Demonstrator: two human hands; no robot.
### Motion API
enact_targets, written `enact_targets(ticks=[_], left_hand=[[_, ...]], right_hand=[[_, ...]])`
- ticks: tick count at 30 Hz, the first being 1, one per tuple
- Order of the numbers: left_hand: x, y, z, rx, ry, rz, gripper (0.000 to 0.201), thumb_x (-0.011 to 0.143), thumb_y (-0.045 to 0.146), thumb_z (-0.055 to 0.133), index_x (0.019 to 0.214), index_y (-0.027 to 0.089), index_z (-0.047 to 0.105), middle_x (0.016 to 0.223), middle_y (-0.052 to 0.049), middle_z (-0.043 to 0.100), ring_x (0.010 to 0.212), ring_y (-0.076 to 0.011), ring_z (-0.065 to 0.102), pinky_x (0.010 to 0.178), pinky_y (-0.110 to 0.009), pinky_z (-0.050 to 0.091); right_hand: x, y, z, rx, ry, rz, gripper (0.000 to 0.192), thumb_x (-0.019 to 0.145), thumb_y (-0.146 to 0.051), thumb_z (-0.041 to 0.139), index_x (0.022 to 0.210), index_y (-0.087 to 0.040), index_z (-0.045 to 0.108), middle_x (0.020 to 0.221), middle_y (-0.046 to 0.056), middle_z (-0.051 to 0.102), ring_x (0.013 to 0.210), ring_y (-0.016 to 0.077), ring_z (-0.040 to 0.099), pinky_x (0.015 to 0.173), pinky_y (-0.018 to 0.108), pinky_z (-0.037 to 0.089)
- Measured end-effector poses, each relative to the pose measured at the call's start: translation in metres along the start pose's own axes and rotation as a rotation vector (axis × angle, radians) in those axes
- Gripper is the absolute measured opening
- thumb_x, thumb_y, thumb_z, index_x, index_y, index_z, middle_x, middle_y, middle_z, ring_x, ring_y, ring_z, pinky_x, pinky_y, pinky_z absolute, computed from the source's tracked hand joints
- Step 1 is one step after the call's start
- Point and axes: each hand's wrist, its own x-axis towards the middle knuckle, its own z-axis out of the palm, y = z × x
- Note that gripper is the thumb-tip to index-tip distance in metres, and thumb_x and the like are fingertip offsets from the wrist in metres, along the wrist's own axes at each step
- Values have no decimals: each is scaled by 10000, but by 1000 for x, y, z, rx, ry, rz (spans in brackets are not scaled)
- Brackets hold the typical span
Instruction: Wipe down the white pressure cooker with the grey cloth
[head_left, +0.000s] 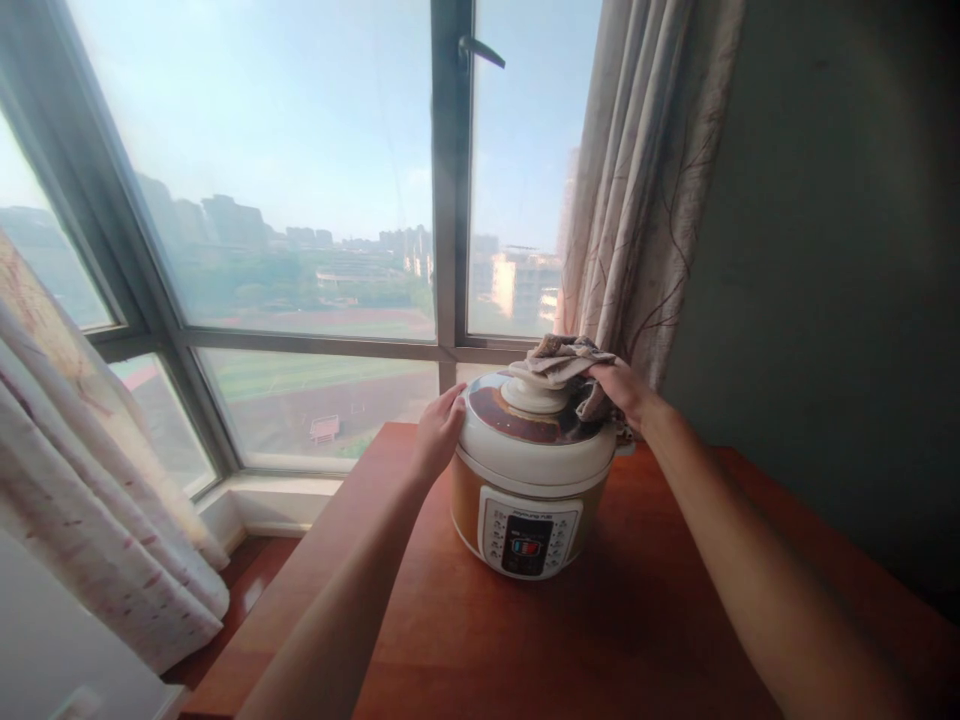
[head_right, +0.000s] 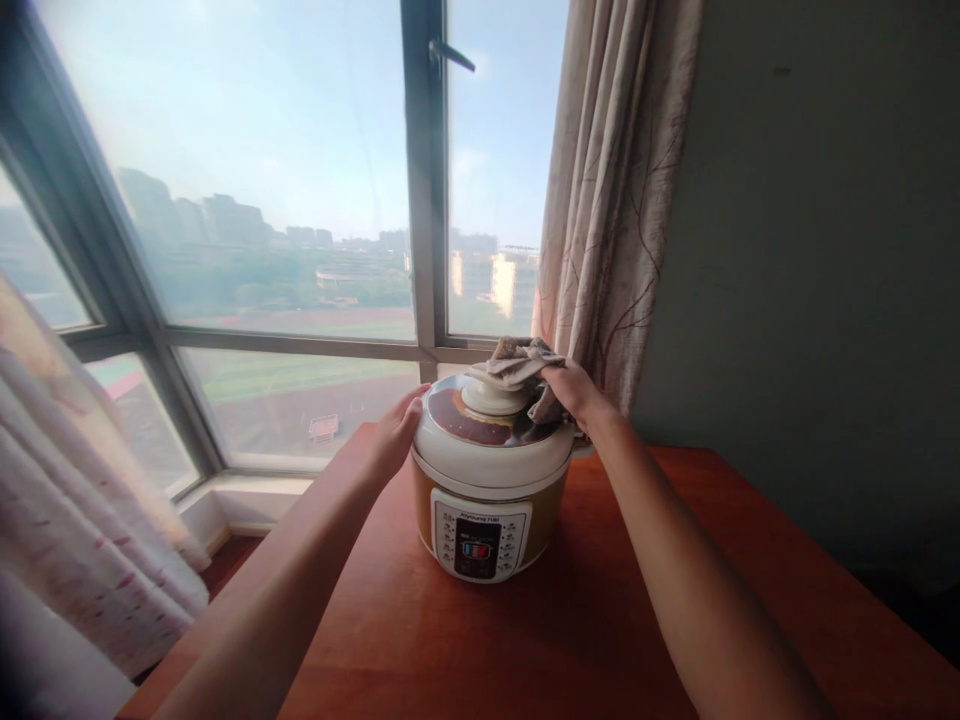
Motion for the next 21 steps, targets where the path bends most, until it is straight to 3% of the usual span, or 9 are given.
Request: enact_targets(ticks=[3, 8, 11, 15, 18, 21], left_hand=[[-1, 2, 0, -3, -1, -2, 571, 941, 514, 352, 1306, 163, 617, 1348, -109, 630, 1281, -272, 555, 1107, -431, 405], [-1, 3, 0, 2, -9, -6, 566, 947, 507, 345, 1317, 170, 609, 1364, -106, 619, 1299, -271, 538, 1123, -440, 384], [-1, 3, 0, 1, -24, -1, 573, 951, 512, 341, 1328, 164, 596, 1375, -113, 609, 1307, -274, 530, 1125, -447, 380], [-1, 5, 0, 12, -35, -1, 598, 952, 521, 336, 1330, 133, 589, 1379, -135, 602, 1310, -286, 525, 1123, -454, 379], [-1, 7, 0, 28, -24, -6, 589, 956, 515, 326, 1321, 138, 596, 1366, -132, 613, 1300, -289, 532, 1115, -461, 386], [-1, 7, 0, 47, -12, -9, 573, 961, 505, 316, 1322, 159, 595, 1364, -116, 615, 1302, -285, 530, 1117, -464, 382]], right_hand=[[-15, 7, -12, -51, 24, -26, 371, 759, -483, 657, 960, -183, 742, 942, 42, 760, 1018, 285, 673, 902, 384, 536], [-49, 30, -23, -377, 61, -279, 410, 766, -347, 623, 1156, -240, 691, 1201, 65, 705, 1215, 294, 591, 1084, 429, 413], [-56, 36, -21, -541, 62, -385, 483, 772, -298, 606, 1250, -245, 641, 1282, 81, 664, 1225, 283, 583, 1091, 412, 403], [-30, 33, -19, -623, -25, -304, 380, 793, -291, 628, 1166, -255, 692, 1216, 75, 703, 1155, 290, 620, 1017, 392, 448], [8, 34, -18, -531, 5, -135, 318, 736, -312, 714, 1041, -225, 743, 1076, 98, 749, 1079, 324, 643, 987, 440, 454], [47, 40, -13, -416, -12, -81, 289, 713, -361, 749, 952, -197, 757, 960, 88, 769, 1019, 303, 654, 973, 449, 464]])
